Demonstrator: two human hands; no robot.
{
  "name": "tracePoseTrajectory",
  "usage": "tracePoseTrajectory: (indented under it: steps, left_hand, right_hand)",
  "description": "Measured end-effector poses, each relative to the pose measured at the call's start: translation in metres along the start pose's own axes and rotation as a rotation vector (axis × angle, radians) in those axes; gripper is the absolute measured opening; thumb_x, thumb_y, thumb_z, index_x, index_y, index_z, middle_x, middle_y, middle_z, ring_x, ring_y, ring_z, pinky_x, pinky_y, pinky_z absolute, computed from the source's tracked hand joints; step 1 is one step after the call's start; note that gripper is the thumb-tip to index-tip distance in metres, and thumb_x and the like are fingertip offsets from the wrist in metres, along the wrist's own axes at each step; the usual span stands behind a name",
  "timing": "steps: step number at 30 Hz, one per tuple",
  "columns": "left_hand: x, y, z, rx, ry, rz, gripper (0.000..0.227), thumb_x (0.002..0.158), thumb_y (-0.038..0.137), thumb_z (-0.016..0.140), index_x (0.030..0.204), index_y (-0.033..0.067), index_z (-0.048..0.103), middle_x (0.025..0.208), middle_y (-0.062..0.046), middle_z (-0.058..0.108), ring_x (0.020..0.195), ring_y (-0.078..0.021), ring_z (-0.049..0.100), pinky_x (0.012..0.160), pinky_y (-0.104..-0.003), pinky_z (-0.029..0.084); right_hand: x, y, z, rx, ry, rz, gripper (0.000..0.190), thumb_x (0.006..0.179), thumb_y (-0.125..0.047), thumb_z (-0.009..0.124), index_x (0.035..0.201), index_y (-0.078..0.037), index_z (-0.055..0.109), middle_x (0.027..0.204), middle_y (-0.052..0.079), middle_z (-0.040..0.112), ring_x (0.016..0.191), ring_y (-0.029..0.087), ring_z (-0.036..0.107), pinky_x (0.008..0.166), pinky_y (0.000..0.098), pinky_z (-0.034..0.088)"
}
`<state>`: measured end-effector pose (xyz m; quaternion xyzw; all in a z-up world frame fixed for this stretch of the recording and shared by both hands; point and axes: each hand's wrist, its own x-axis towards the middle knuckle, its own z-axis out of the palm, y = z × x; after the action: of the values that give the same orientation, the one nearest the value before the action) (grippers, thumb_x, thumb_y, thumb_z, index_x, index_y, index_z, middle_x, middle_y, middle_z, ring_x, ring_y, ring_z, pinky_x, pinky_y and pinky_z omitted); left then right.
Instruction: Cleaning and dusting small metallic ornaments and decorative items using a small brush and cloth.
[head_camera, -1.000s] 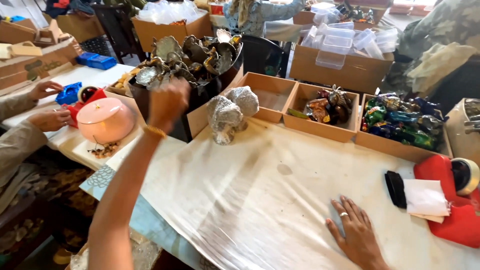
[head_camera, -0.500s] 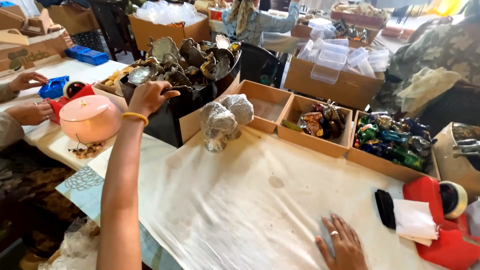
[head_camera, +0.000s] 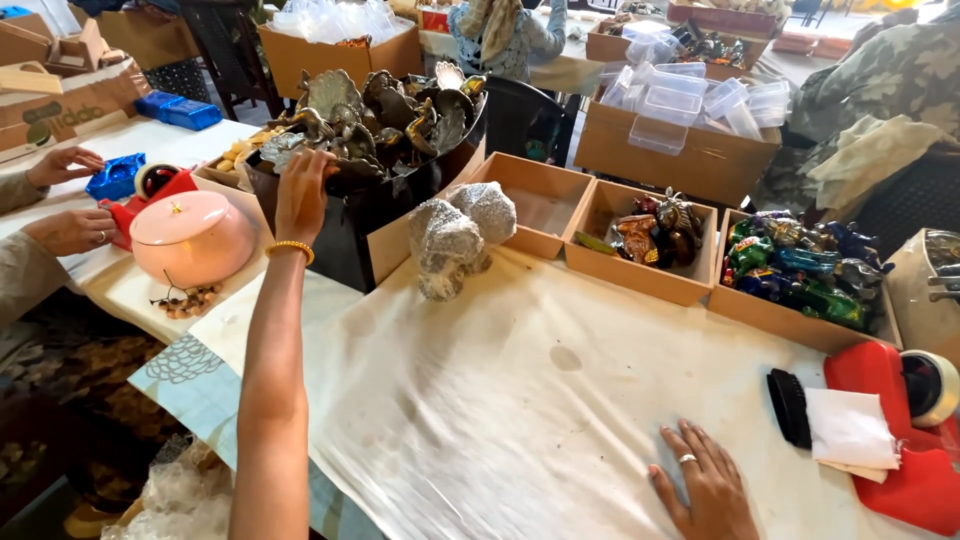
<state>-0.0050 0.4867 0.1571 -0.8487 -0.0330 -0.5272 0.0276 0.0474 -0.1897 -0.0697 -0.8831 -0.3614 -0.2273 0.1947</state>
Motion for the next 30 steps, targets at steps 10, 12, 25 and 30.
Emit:
tracePoseTrajectory:
  steps: [10, 12, 25, 30]
  left_hand:
    - [0.000, -0.014, 0.002, 0.115, -0.047, 0.095, 0.010, 0.103, 0.010, 0.063, 0.112, 0.0083, 0.066, 0.103, -0.010, 0.067, 0.102, -0.0319, 0.063, 0.088, -0.045, 0.049]
    - [0.003, -0.016, -0.001, 0.117, -0.123, 0.100, 0.009, 0.103, 0.012, 0.063, 0.110, 0.0092, 0.067, 0.105, -0.009, 0.070, 0.103, -0.0317, 0.065, 0.084, -0.046, 0.050]
    - [0.062, -0.049, 0.074, 0.352, 0.170, -0.056, 0.068, 0.073, 0.050, 0.084, 0.125, 0.0053, 0.077, 0.110, -0.009, 0.077, 0.100, -0.0304, 0.072, 0.082, -0.056, 0.053]
    - [0.081, -0.009, 0.062, 0.186, -0.252, -0.527, 0.004, 0.085, 0.013, 0.084, 0.085, 0.0170, 0.084, 0.092, -0.017, 0.076, 0.077, -0.0304, 0.073, 0.070, -0.041, 0.060]
  right_hand:
    - [-0.001, 0.008, 0.010, -0.016, 0.005, -0.001, 0.057, 0.083, -0.043, 0.065, 0.131, -0.012, 0.062, 0.141, 0.019, 0.057, 0.136, 0.033, 0.050, 0.113, 0.0467, 0.037]
    - [-0.002, 0.006, 0.008, -0.007, 0.014, 0.007, 0.056, 0.084, -0.041, 0.065, 0.132, -0.012, 0.063, 0.141, 0.019, 0.058, 0.137, 0.034, 0.051, 0.113, 0.0461, 0.038]
    - [0.005, -0.016, -0.017, 0.036, 0.003, 0.027, 0.056, 0.085, -0.038, 0.065, 0.133, -0.011, 0.061, 0.141, 0.019, 0.057, 0.137, 0.032, 0.050, 0.112, 0.0451, 0.038]
    - [0.006, -0.015, -0.017, 0.042, 0.007, 0.006, 0.056, 0.085, -0.038, 0.066, 0.133, -0.010, 0.061, 0.141, 0.019, 0.058, 0.136, 0.033, 0.050, 0.111, 0.0459, 0.037]
